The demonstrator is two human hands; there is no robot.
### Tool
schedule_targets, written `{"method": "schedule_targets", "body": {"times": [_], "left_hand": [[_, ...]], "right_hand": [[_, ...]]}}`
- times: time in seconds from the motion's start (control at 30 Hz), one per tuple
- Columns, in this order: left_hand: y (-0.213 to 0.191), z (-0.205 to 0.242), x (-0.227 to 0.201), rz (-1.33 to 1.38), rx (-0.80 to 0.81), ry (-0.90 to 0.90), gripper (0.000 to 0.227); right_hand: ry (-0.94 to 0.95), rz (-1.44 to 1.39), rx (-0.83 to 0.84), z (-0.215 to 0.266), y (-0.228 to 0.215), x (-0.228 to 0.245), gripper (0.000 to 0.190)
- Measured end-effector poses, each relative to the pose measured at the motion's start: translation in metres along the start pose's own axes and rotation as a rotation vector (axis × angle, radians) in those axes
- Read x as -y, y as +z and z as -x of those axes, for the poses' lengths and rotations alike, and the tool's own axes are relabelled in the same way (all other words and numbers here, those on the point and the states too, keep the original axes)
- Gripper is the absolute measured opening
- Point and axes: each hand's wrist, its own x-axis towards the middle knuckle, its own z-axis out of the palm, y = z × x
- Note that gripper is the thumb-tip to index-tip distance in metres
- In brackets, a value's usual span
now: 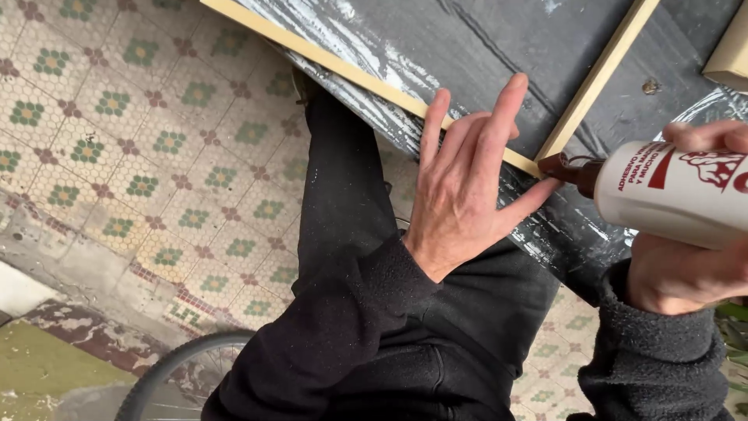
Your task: The person applies wood glue from a squeeze bottle along the edge of a wooden picture frame on the work table, then holds the frame and sands its edges and corners using a sanding block, working around the frame.
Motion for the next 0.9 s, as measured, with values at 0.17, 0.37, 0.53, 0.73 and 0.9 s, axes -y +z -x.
{"method": "schedule_targets", "body": {"times": [0.17,0.37,0.53,0.73,0.9], "left_hand": [[-0.001,0.000,0.000,0.000,-0.002,0.006,0.109],[-0.012,-0.008,-0.006,0.015,0.008,0.051,0.109],[-0.009,-0.002,-0.001,-0.065,0.055,0.065,0.101],[-0.003,0.003,0.004,-0.082,0.049,0.062,0.088],[-0.002,0.004,0.006,-0.099,0.059,0.067,0.084]], "right_hand": [[-0.030,0.001,0.026,-0.015,0.031,0.008,0.077],[-0.029,0.015,0.072,-0.028,0.049,0.023,0.074],[0.024,0.017,0.216,-0.043,0.044,0.034,0.065],[0.062,0.078,0.226,-0.037,0.047,0.046,0.058],[0.277,0.112,0.150,-0.032,0.041,0.049,0.067]]}}
